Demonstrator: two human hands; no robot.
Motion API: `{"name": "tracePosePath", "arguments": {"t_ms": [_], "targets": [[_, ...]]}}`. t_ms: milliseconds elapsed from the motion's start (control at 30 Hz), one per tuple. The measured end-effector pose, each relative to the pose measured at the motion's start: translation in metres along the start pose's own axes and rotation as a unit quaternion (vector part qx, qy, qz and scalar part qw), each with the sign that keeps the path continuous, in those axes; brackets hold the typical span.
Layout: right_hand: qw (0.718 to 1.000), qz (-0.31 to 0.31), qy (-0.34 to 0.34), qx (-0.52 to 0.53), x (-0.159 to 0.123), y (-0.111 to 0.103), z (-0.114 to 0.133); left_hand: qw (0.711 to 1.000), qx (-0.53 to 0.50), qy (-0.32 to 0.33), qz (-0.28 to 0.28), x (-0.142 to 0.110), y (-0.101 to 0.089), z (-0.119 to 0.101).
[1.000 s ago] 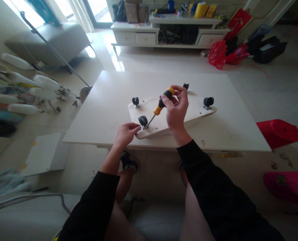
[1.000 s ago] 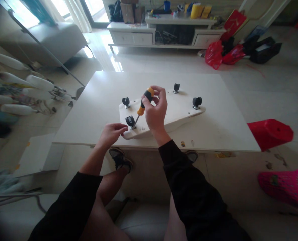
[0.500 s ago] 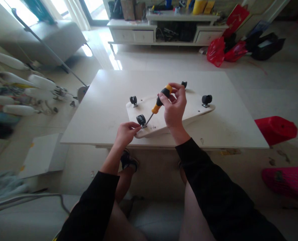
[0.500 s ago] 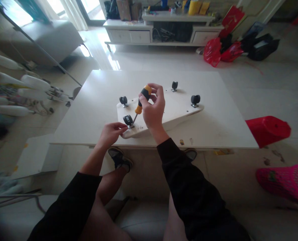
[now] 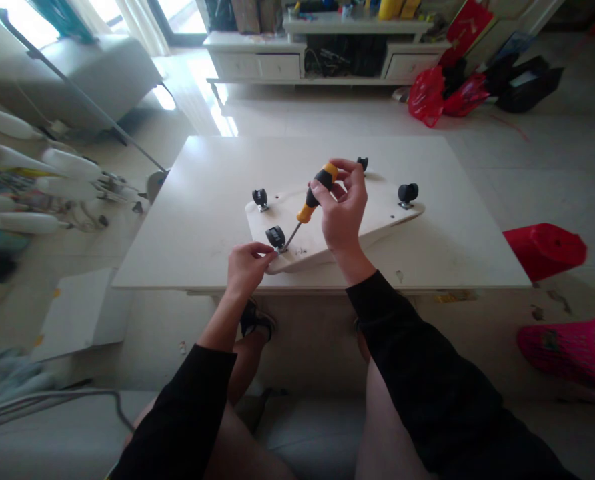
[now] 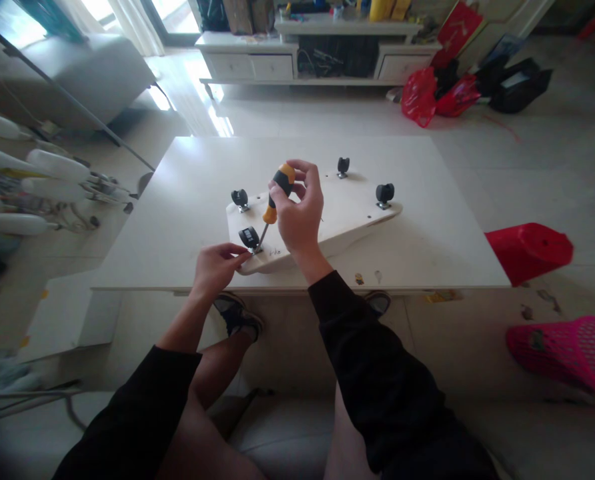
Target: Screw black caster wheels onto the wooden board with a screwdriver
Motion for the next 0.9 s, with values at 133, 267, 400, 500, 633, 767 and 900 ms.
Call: {"name": "tracePosePath", "arguments": {"t_ms": [133, 267, 400, 500, 633, 767, 900], "targets": [[1.0, -0.001, 0.017, -0.021, 0.0, 0.0, 0.002, 0.999, 0.045, 0.023, -0.013, 0.0, 0.0, -0.007], [0.999, -0.007, 0.017, -0.028, 0.0, -0.001, 0.005, 0.994, 0.088, 0.059, -0.029, -0.001, -0.001, -0.017], [0.999, -0.01, 0.007, -0.031, 0.0, -0.001, 0.006, 0.989, 0.117, 0.09, -0.021, -0.003, 0.003, -0.024], [1.0, -0.011, 0.012, -0.026, 0.0, -0.001, 0.004, 0.985, 0.135, 0.105, -0.015, -0.004, 0.005, -0.027], [1.0, -0.005, 0.005, -0.018, 0.0, 0.0, 0.002, 0.982, 0.141, 0.125, -0.01, -0.004, 0.005, -0.03], [1.0, -0.002, 0.007, -0.029, -0.001, 0.0, 0.001, 0.981, 0.137, 0.134, 0.01, -0.004, 0.007, -0.029], [1.0, -0.003, 0.008, -0.021, -0.002, 0.001, 0.005, 0.981, 0.127, 0.144, 0.02, -0.005, 0.008, -0.031]]}}
Point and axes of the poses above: each hand's wrist, its own x-axis towards the middle knuckle, its own y-axis out of the palm, z = x × y, the point moved 10 cm from there along x, towards the middle knuckle, and after that the axes turned 3 degrees about y, right-handed, at the moved point
